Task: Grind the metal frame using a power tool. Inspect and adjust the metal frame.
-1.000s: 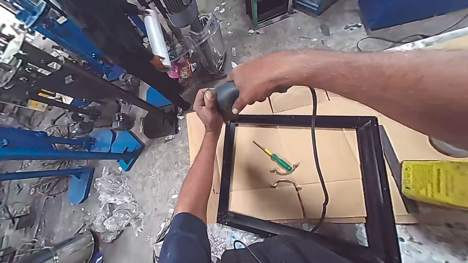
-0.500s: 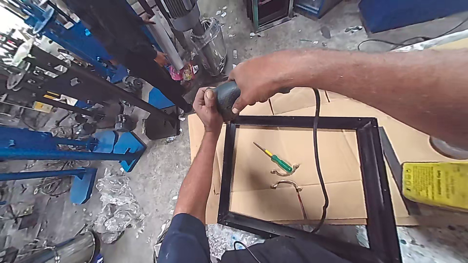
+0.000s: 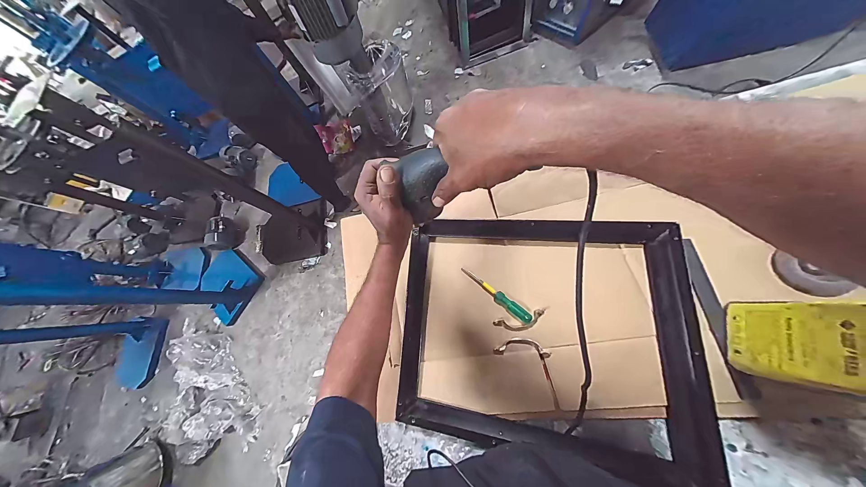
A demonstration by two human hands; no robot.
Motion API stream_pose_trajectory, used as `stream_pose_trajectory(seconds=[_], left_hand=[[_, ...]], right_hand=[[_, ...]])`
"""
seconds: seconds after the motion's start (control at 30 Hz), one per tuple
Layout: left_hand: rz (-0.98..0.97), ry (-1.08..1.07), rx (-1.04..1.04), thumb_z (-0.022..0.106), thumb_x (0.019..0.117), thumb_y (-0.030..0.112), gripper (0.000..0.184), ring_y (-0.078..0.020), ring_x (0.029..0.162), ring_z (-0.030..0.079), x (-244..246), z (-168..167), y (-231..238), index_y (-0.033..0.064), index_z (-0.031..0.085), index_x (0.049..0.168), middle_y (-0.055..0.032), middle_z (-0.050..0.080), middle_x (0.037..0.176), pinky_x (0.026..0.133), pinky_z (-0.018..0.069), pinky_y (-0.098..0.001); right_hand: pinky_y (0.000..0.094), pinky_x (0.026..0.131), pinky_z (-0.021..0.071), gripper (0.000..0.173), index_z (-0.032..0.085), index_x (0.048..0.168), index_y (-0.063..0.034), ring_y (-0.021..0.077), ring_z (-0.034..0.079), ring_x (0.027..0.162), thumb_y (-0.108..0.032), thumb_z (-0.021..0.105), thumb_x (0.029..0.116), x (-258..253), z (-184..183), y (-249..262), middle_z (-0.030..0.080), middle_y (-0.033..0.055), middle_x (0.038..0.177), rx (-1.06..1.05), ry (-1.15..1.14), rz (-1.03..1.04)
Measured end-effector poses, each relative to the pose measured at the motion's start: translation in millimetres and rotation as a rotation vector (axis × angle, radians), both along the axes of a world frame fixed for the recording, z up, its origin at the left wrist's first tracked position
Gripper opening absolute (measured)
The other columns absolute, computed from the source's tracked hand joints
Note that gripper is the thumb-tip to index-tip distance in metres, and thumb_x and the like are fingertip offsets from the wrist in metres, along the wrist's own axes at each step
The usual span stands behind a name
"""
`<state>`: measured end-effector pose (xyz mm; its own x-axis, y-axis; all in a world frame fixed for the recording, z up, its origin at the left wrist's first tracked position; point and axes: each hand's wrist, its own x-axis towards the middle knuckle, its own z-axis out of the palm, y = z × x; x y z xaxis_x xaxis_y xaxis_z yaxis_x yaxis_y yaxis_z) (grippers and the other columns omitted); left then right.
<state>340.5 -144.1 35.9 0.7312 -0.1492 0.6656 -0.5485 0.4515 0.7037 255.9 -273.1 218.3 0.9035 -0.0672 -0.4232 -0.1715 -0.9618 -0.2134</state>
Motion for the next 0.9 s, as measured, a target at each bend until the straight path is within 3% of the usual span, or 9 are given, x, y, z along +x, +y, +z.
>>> stream_pose_trajectory(seconds=[0.23, 0.7, 0.87, 0.9], left_hand=[[-0.026, -0.017, -0.019, 0.053, 0.1027, 0.054, 0.048, -0.0086, 0.075, 0.065, -1, -5, -14, 0.0083, 0.066, 0.094, 0.0011, 0.066, 0.081, 0.071, 0.0578, -0.0289], [-0.056, 0.023, -0.026, 0.057, 0.0998, 0.057, 0.049, -0.0086, 0.074, 0.066, 2, -24, -19, 0.0085, 0.066, 0.094, 0.0009, 0.067, 0.082, 0.07, 0.0586, -0.029], [-0.043, 0.015, -0.022, 0.055, 0.1021, 0.054, 0.047, -0.008, 0.073, 0.066, 6, -27, -23, 0.0094, 0.065, 0.093, 0.0021, 0.066, 0.079, 0.07, 0.0588, -0.0289], [-0.04, 0.015, -0.017, 0.054, 0.1022, 0.054, 0.047, -0.0079, 0.072, 0.065, 7, -27, -24, 0.0098, 0.065, 0.092, 0.0022, 0.066, 0.079, 0.069, 0.0586, -0.0289]], right_hand=[[0.0431, 0.052, 0.0508, 0.046, 0.064, 0.08, -0.0078, 0.0223, 0.059, 0.056, -0.049, 0.082, 0.0858, -5, -4, -7, 0.058, 0.007, 0.066, -0.07, -0.036, 0.027], [0.0461, 0.054, 0.0511, 0.045, 0.065, 0.076, -0.0065, 0.0229, 0.059, 0.055, -0.047, 0.08, 0.0885, 2, -23, -12, 0.06, 0.008, 0.063, 0.024, 0.036, -0.001], [0.044, 0.057, 0.0525, 0.041, 0.068, 0.108, -0.0056, 0.0209, 0.06, 0.057, -0.041, 0.08, 0.0903, 11, -29, -15, 0.063, 0.0079, 0.07, 0.068, 0.08, -0.014], [0.0435, 0.055, 0.051, 0.041, 0.068, 0.109, -0.0054, 0.0208, 0.058, 0.056, -0.04, 0.079, 0.0908, 11, -28, -15, 0.062, 0.008, 0.069, 0.055, 0.078, -0.015]])
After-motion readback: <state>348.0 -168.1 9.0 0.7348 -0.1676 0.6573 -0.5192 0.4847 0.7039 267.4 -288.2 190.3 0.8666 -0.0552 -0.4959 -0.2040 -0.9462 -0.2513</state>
